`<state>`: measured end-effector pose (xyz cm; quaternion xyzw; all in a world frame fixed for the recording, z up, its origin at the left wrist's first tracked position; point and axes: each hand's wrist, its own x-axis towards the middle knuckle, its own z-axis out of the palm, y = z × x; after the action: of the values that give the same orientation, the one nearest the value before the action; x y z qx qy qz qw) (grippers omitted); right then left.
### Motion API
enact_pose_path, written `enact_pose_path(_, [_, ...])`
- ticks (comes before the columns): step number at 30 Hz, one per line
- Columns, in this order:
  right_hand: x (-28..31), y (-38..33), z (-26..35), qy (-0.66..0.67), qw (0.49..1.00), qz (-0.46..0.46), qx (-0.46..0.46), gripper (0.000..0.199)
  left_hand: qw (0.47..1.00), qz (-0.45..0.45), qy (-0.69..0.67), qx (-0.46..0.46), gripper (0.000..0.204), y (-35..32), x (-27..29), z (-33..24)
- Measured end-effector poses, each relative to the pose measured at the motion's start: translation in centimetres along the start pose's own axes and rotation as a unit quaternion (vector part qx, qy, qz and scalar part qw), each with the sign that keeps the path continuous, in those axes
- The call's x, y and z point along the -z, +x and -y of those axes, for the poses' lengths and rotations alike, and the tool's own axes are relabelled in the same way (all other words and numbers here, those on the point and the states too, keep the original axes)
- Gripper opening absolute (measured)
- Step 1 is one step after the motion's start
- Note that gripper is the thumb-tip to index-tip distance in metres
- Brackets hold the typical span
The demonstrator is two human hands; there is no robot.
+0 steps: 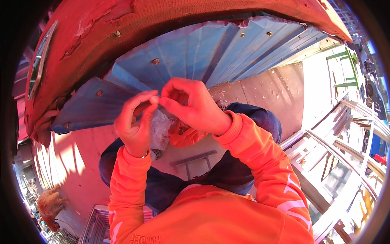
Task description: The person peels small white garlic cloves by hand, removing the outer skin and placing the peeled cloves on a red surface. The person occasionally uses a small pair of scissors to assist with peeling.
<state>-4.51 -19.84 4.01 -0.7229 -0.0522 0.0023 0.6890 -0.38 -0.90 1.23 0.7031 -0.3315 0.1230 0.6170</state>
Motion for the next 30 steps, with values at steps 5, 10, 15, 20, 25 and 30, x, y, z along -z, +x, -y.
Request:
enact_pose_path(5, [0.2, 0.1, -0.9, -0.020, 0.999, -0.020, 0.019, 0.007, 1.000, -0.002, 0.000, -0.007, 0.024, -0.1, -0.1, 0.0])
enact_pose_path(10, [0.8, 0.3, -1.2, -0.060, 0.995, -0.082, -0.013, 0.006, 0.993, -0.046, -0.095, 0.058, 0.022, -0.1, -0.4, -0.2])
enact_pose_path(15, [0.7, 0.1, -0.6, -0.017, 0.998, -0.058, -0.003, 0.010, 0.987, -0.041, -0.133, 0.084, 0.021, 0.0, -0.5, 0.1])
enact_pose_path(20, [0.2, 0.1, -0.6, 0.017, 0.999, -0.038, 0.017, 0.009, 0.986, -0.033, -0.133, 0.092, 0.022, 0.0, -1.0, 0.1])
enact_pose_path(25, [0.3, 0.1, -0.6, 0.008, 0.999, -0.042, 0.020, 0.009, 0.985, -0.027, -0.134, 0.102, 0.024, 0.1, -1.2, -0.1])
enact_pose_path(30, [0.5, 0.2, -1.0, -0.040, 0.997, -0.066, 0.030, 0.007, 0.986, -0.025, -0.116, 0.115, 0.021, 0.0, -1.4, -0.3])
